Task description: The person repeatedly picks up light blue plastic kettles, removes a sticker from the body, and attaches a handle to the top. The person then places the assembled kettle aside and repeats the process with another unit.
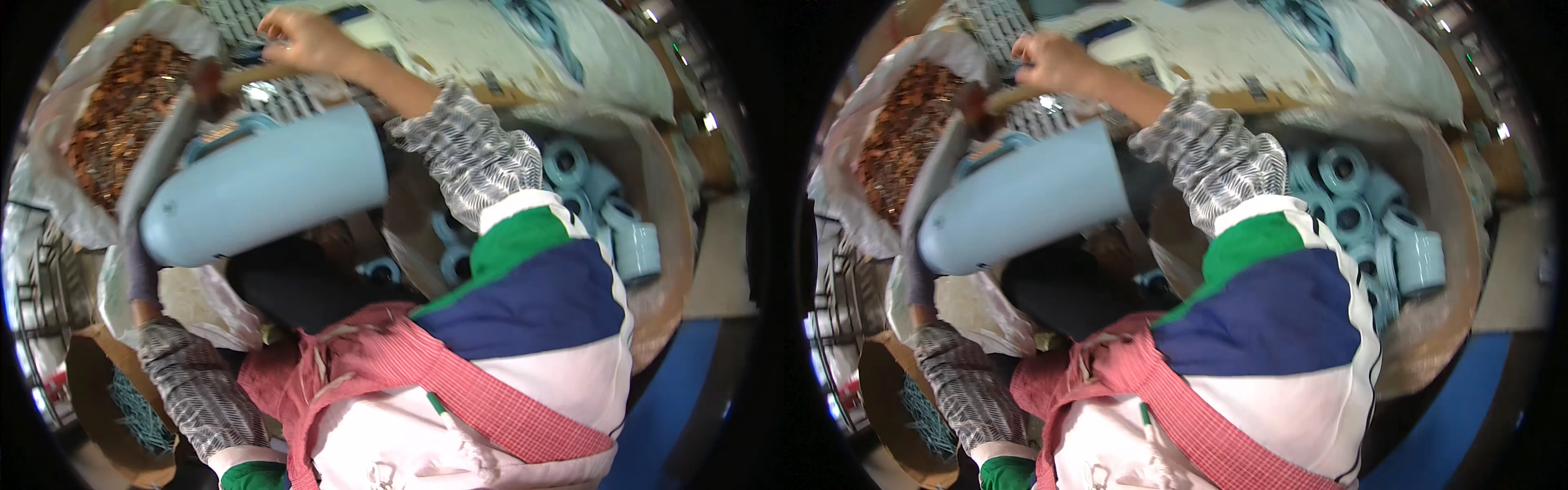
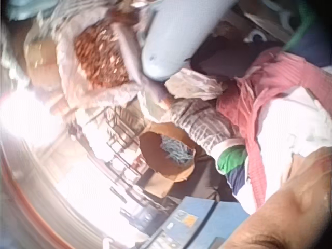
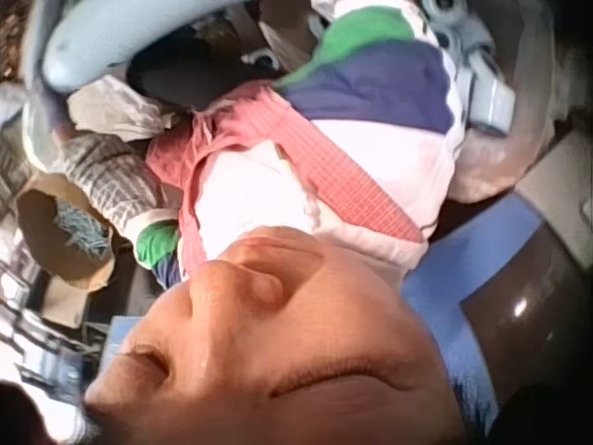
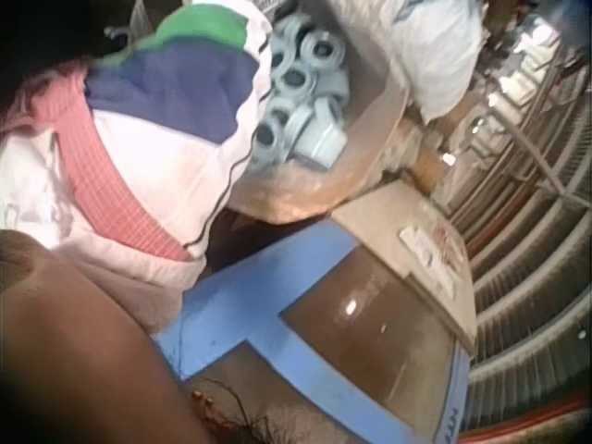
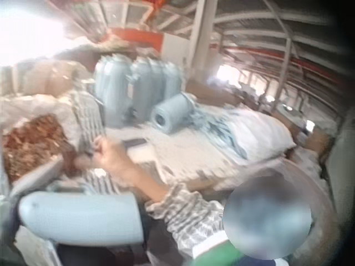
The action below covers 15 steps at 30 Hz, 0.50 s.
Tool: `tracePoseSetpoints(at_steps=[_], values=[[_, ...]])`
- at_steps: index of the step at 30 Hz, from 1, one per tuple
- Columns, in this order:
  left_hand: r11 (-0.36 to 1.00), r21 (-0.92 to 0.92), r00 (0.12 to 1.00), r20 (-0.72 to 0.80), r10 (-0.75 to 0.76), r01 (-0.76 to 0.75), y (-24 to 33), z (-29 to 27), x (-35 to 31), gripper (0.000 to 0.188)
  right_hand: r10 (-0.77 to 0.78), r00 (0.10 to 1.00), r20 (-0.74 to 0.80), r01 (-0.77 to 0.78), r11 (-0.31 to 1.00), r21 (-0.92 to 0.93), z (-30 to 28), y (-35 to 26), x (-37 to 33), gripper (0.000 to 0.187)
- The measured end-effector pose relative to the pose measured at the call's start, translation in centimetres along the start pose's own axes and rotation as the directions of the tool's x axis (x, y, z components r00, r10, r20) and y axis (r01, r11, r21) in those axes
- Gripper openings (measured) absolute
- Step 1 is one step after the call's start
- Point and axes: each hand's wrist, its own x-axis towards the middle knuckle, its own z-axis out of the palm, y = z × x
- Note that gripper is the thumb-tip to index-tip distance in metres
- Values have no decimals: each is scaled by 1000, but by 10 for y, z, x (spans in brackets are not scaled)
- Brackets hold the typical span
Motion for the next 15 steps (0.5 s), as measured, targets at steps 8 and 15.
tracePoseSetpoints(at_steps=[8,15], values=[[993,-8,984,133,122,-122,-32,-18,12,48,897,304,322,-683,441,-582,-104,-24,-383,36],[976,-211,995,70,74,-58,-14,-13,-41,46,716,265,646,-113,688,-716,-85,-40,-468,68]])
